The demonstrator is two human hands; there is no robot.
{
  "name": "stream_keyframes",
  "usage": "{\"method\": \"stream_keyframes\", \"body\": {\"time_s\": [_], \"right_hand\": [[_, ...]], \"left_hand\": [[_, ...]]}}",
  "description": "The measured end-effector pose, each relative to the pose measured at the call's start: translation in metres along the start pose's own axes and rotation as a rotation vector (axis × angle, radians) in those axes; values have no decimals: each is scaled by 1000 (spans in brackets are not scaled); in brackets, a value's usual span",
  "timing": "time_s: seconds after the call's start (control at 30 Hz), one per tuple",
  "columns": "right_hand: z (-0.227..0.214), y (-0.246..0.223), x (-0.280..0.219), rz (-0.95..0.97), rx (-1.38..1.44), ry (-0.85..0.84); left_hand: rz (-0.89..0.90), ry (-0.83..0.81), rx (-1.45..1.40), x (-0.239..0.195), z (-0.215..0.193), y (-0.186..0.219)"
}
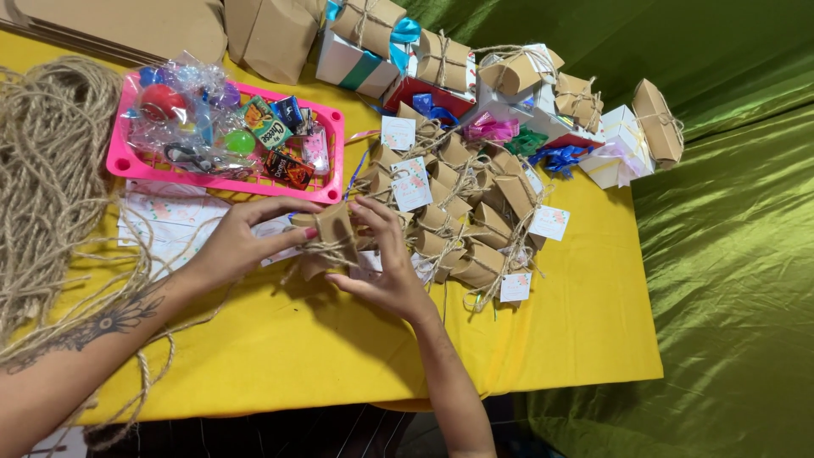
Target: The person ties twine around small cardboard boxes, attaches small paper tags, and places individual candies from a tray into the boxes.
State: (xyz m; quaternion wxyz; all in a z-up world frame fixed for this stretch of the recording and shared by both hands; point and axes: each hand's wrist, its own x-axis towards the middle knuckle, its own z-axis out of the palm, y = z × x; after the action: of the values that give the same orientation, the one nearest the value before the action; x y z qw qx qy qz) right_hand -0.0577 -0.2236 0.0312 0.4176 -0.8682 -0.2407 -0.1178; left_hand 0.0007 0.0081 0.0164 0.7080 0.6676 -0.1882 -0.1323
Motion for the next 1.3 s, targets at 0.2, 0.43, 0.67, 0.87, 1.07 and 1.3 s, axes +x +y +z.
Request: {"method": "stream_keyframes", "body": {"time_s": [0.2,0.43,0.67,0.87,1.07,1.3], "right_hand": [[17,19,-7,397,455,111],[-6,10,-2,500,488,269],[-63,60,-9,452,-280,778],[-55,50,-4,519,-662,663],[30,45,-13,-181,-902,539],[76,7,-14,-138,-163,195]], "left_hand": [[-47,63,-267,5,4,-15],[-99,-119,-237,5,4,-24],[-57,-180,-73,0,7,-31],[2,-273,183,-6,5,-19],[382,-227,496,-1,3,-9],[507,-264,629,5,-18,26]]}}
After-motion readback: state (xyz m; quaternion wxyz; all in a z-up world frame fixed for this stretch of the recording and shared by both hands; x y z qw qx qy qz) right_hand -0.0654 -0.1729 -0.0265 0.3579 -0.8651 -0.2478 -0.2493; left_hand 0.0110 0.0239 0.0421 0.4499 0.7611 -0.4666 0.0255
